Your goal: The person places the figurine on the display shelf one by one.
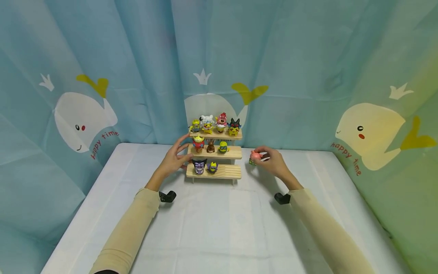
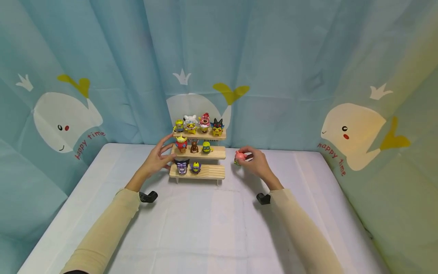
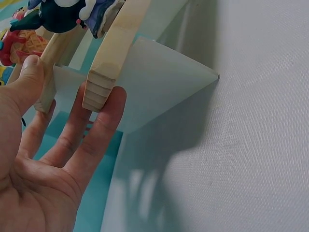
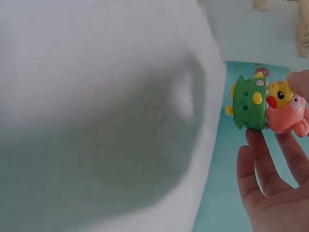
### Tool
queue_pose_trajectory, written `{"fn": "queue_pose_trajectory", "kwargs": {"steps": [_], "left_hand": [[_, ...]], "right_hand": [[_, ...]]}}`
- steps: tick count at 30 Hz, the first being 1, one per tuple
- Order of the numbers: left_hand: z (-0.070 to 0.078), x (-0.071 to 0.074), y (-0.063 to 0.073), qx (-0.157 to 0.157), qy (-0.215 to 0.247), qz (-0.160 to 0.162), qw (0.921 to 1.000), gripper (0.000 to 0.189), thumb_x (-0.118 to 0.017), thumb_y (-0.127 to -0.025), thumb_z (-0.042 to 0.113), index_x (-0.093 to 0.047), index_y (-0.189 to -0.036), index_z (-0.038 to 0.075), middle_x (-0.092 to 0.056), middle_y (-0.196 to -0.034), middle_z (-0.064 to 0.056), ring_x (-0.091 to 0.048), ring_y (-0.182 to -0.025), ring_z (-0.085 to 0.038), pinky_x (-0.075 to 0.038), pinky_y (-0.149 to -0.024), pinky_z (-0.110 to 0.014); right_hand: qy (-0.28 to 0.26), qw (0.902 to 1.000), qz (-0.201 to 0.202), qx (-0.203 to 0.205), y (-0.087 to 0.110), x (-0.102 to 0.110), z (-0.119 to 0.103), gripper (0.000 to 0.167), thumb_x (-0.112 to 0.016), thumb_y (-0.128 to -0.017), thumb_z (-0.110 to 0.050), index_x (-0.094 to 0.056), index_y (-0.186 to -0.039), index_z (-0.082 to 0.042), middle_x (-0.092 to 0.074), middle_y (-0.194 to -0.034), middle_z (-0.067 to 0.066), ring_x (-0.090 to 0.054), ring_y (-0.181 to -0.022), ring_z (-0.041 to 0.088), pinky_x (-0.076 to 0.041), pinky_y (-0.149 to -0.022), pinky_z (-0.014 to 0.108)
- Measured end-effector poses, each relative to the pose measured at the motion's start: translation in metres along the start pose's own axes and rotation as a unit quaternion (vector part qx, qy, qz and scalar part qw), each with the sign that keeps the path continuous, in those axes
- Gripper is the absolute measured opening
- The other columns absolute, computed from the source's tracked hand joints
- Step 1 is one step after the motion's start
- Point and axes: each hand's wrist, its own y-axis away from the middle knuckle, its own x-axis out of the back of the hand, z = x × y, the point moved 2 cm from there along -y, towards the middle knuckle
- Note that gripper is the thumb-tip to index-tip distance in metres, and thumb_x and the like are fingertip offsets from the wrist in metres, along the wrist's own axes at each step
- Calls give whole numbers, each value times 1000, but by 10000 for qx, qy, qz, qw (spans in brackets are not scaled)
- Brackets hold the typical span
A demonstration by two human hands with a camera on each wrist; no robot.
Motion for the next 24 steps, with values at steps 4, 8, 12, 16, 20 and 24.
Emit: {"fn": "queue_pose_trajectory", "kwargs": {"steps": [4, 8, 12, 16, 20, 24], "left_hand": [[0, -1, 0, -42, -107, 50, 9999, 80, -66, -102, 15, -22, -163, 42, -22, -167, -21, -63, -119, -49, -61, -67, -60], [1, -1, 1, -99, -119, 42, 9999, 79, -66, -102, 16, -24, -162, 45, -23, -167, -21, -66, -115, -46, -61, -66, -57], [1, -1, 1, -128, -96, 33, 9999, 78, -67, -102, 17, -26, -161, 47, -24, -166, -23, -67, -114, -44, -62, -65, -56], [1, -1, 1, -146, -120, 58, 9998, 78, -67, -102, 17, -27, -160, 48, -24, -166, -23, -68, -113, -43, -62, -64, -55], [1, -1, 1, -163, -126, 62, 9998, 77, -67, -102, 18, -27, -160, 48, -24, -166, -22, -68, -112, -43, -62, -64, -55], [1, -2, 1, -148, -134, 25, 9998, 78, -66, -102, 17, -24, -162, 45, -22, -167, -21, -67, -112, -46, -61, -65, -58]], "right_hand": [[97, 9998, -6, 148, 5, 7, -9, 35, -81, -92, -20, -70, -122, -7, -69, -118, 17, -70, -98, 35, -59, -76, 36], [87, 9994, 24, 329, 11, 13, -17, 34, -81, -92, -21, -71, -121, -7, -70, -115, 15, -70, -96, 32, -59, -77, 37], [-11, 9987, 44, 506, 16, 17, -24, 33, -80, -93, -20, -70, -121, -6, -69, -115, 14, -69, -96, 30, -59, -83, 43], [-92, 9978, 66, 660, 22, 20, -30, 32, -79, -93, -16, -70, -121, -4, -70, -114, 16, -67, -97, 30, -58, -85, 51], [-91, 9966, 99, 807, 29, 22, -42, 32, -78, -92, -7, -69, -121, 3, -70, -113, 21, -66, -97, 35, -58, -84, 53], [-77, 9959, 85, 894, 36, 24, -58, 33, -77, -90, 0, -67, -121, 8, -69, -113, 25, -66, -97, 40, -59, -82, 49]]}}
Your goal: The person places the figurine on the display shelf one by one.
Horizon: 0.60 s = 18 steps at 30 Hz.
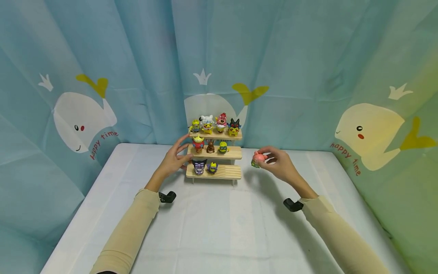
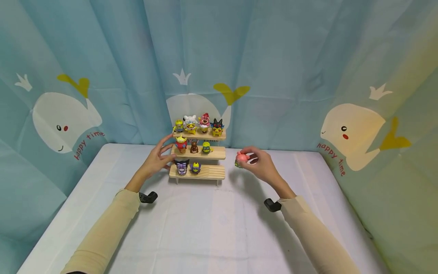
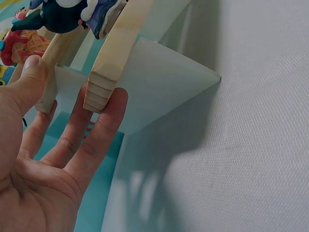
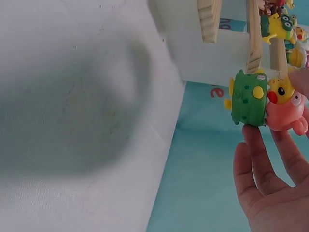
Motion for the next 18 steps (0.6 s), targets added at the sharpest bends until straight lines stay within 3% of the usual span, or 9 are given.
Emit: {"fn": "queue_pose_trajectory", "kwargs": {"steps": [6, 10, 18], "left_hand": [[-1, 1, 0, 38, 97, -51, 9999, 80, -66, -102, 13, -22, -164, 41, -17, -168, -23, -61, -121, -50, -58, -68, -66], [1, 1, 0, 108, 166, -69, 9998, 81, -65, -102, 10, -22, -165, 37, -17, -167, -26, -60, -122, -50, -59, -68, -64], [22, -2, 7, 64, 148, -134, 9998, 79, -64, -102, 7, -22, -166, 29, -17, -166, -30, -60, -121, -53, -57, -70, -66]], "right_hand": [[-13, 10000, -71, 33, 1, -2, 3, 31, -78, -92, -4, -69, -121, 3, -69, -114, 21, -65, -98, 38, -57, -85, 55], [-13, 9999, -148, 51, 1, -2, 9, 31, -80, -92, -11, -70, -121, -5, -69, -116, 14, -65, -99, 30, -58, -85, 48], [-229, 9991, -295, 211, -1, -5, -3, 30, -82, -89, -11, -72, -117, -9, -71, -115, 8, -65, -99, 26, -59, -84, 45]]}}
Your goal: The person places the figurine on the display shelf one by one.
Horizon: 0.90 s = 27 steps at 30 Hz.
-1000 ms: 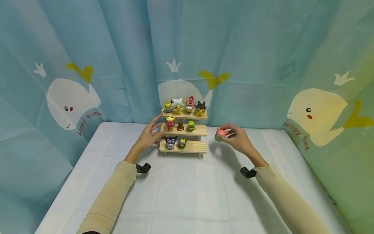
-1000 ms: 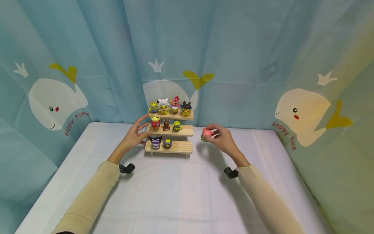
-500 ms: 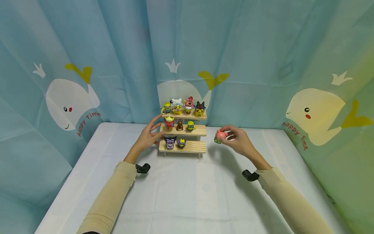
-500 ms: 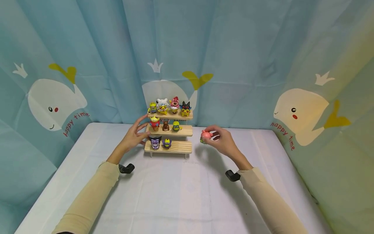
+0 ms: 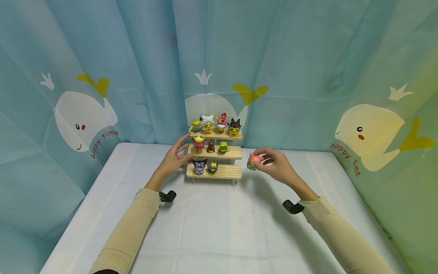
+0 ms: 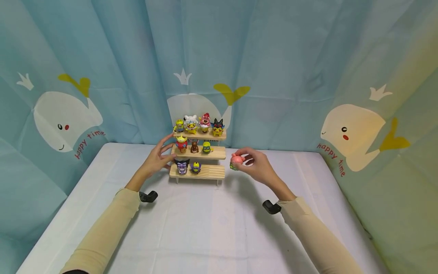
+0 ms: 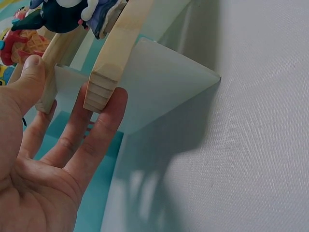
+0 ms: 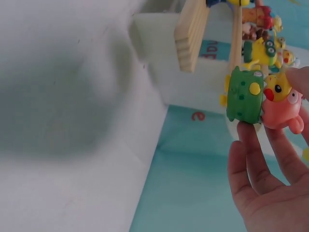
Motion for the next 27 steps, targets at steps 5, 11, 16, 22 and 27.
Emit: {"fn": "queue_pose_trajectory", "kwargs": {"steps": [5, 11, 16, 22, 27], "left_hand": [[3, -1, 1, 18, 2, -3, 10000, 79, -64, -103, 8, -22, -166, 30, -16, -166, -29, -60, -120, -53, -58, -69, -64], [4, -1, 2, 34, 14, 7, 10000, 79, -64, -103, 8, -22, -165, 31, -17, -166, -29, -61, -118, -52, -55, -72, -70], [4, -1, 1, 10, -6, 13, 10000, 79, -65, -102, 8, -22, -165, 31, -18, -166, -29, -61, -119, -53, -60, -70, -62], [4, -1, 1, 13, -5, 19, 10000, 79, -65, -102, 8, -22, -165, 32, -18, -166, -29, -62, -117, -53, -60, -69, -62], [4, 0, 1, 35, 58, 15, 10000, 79, -64, -102, 8, -22, -165, 32, -17, -166, -28, -62, -117, -53, -57, -70, -66]], "right_hand": [[-110, 9998, -120, 65, -3, -7, -10, 31, -82, -89, -8, -71, -118, -4, -70, -117, 13, -65, -102, 32, -58, -85, 52], [-321, 9991, -284, 34, -8, -17, -18, 30, -82, -90, -10, -72, -117, -6, -71, -115, 11, -66, -103, 31, -58, -86, 53], [-424, 9985, -325, 85, -12, -27, -23, 31, -81, -89, -5, -71, -118, -1, -70, -117, 16, -66, -102, 35, -57, -85, 54], [-514, 9976, -404, 219, -17, -41, -24, 30, -80, -89, -3, -70, -118, 0, -68, -118, 17, -66, -100, 35, -58, -82, 50], [-529, 9972, -502, 190, -22, -51, -23, 26, -80, -92, -10, -72, -116, -6, -70, -114, 10, -67, -98, 28, -59, -81, 46]]}}
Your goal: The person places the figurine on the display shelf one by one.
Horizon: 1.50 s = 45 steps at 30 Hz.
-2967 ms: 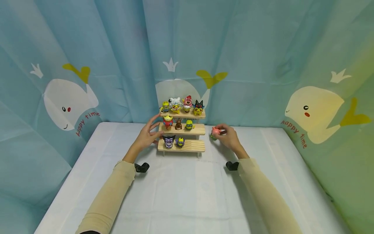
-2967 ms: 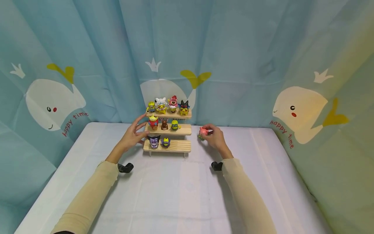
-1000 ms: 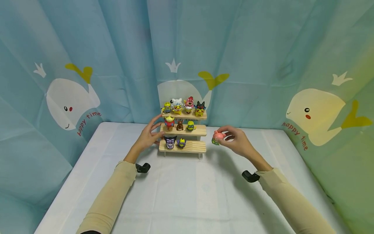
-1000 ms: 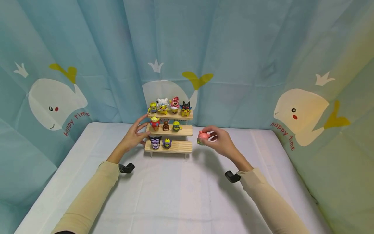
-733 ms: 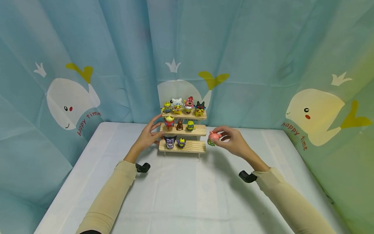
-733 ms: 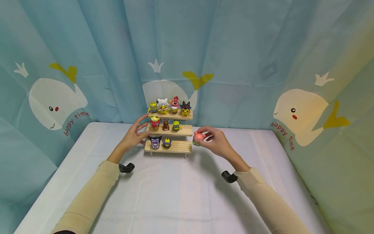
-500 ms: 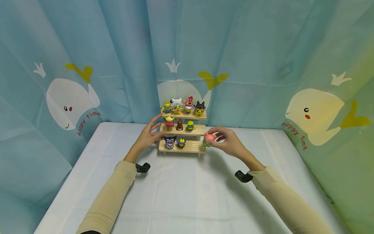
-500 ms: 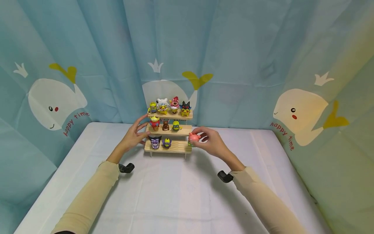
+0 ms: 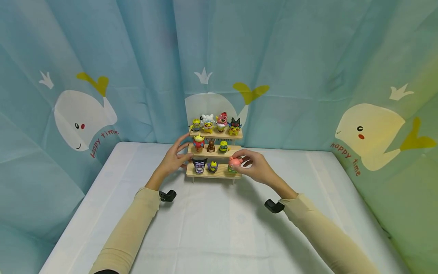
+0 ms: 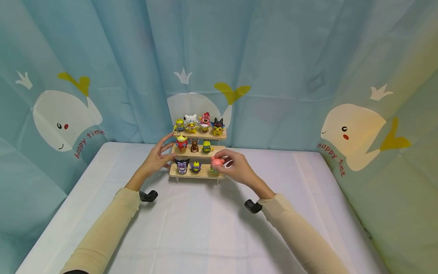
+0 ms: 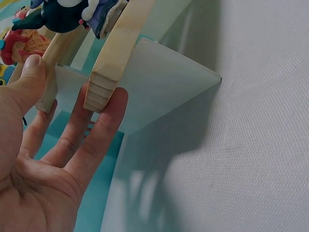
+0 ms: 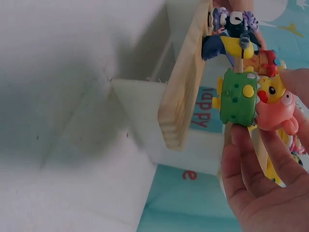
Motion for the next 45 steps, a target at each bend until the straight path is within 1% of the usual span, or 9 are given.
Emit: {"fn": "queue_pose_trajectory", "kwargs": {"steps": [6, 13, 17, 23, 27, 30, 38, 40, 45], "left_hand": [[0, -1, -1, 6, 17, 4, 10000, 79, -65, -102, 8, -23, -165, 32, -16, -166, -28, -61, -120, -52, -62, -66, -56], [1, -1, -2, -20, -18, -8, 10000, 79, -65, -102, 9, -23, -165, 32, -18, -166, -28, -61, -119, -52, -61, -69, -60], [1, -1, -2, -34, 30, -29, 10000, 78, -65, -102, 9, -23, -165, 31, -18, -166, -28, -60, -120, -52, -61, -69, -58], [1, -1, -2, -57, 27, -52, 10000, 77, -63, -103, 8, -22, -165, 29, -17, -166, -29, -60, -120, -53, -63, -66, -52], [1, -1, -2, -9, 50, -32, 10000, 78, -64, -103, 8, -23, -165, 29, -17, -167, -28, -62, -118, -51, -61, -67, -57], [2, 0, -1, 33, 77, -17, 10000, 79, -65, -102, 8, -23, -165, 30, -19, -167, -27, -63, -117, -50, -60, -68, -60], [1, 0, 0, 73, 42, -39, 10000, 79, -65, -102, 9, -23, -165, 32, -19, -166, -27, -61, -120, -50, -59, -71, -64], [0, 0, 0, 71, 74, -35, 9999, 79, -65, -102, 8, -23, -165, 32, -19, -167, -27, -60, -121, -51, -60, -69, -60], [-1, 0, 0, 43, 113, -32, 9999, 79, -65, -102, 8, -23, -165, 32, -18, -167, -27, -60, -122, -51, -63, -65, -48]], "right_hand": [[-74, 10000, 11, -31, -3, -9, 1, 26, -80, -92, -14, -73, -116, -7, -70, -112, 9, -66, -96, 29, -59, -81, 48], [-111, 9999, 17, -108, -5, -17, 0, 29, -80, -91, -9, -72, -119, -2, -70, -114, 14, -66, -96, 30, -59, -82, 48], [-115, 9998, 34, -187, -6, -22, -2, 31, -79, -91, -4, -70, -121, 3, -69, -116, 20, -66, -96, 34, -58, -82, 52], [-142, 9996, 23, -255, -5, -24, -20, 31, -75, -91, 5, -68, -120, 11, -67, -114, 27, -65, -96, 42, -57, -82, 56], [-127, 9997, 40, -214, -3, -22, -37, 29, -74, -91, 5, -68, -118, 12, -67, -112, 28, -66, -95, 42, -58, -82, 54], [-82, 9998, 47, -188, -2, -22, -39, 29, -74, -92, 4, -68, -119, 12, -67, -112, 27, -66, -94, 41, -59, -82, 52], [-219, 9994, 39, -284, -1, -24, -35, 31, -73, -92, 5, -67, -123, 10, -67, -115, 28, -66, -98, 44, -57, -85, 57], [-235, 9993, 11, -304, -1, -24, -35, 32, -73, -93, 4, -67, -123, 10, -66, -116, 28, -66, -99, 45, -57, -86, 57], [-180, 9992, -23, -355, -5, -29, -4, 32, -76, -95, -9, -70, -125, -2, -68, -117, 16, -68, -98, 32, -60, -85, 43]]}}
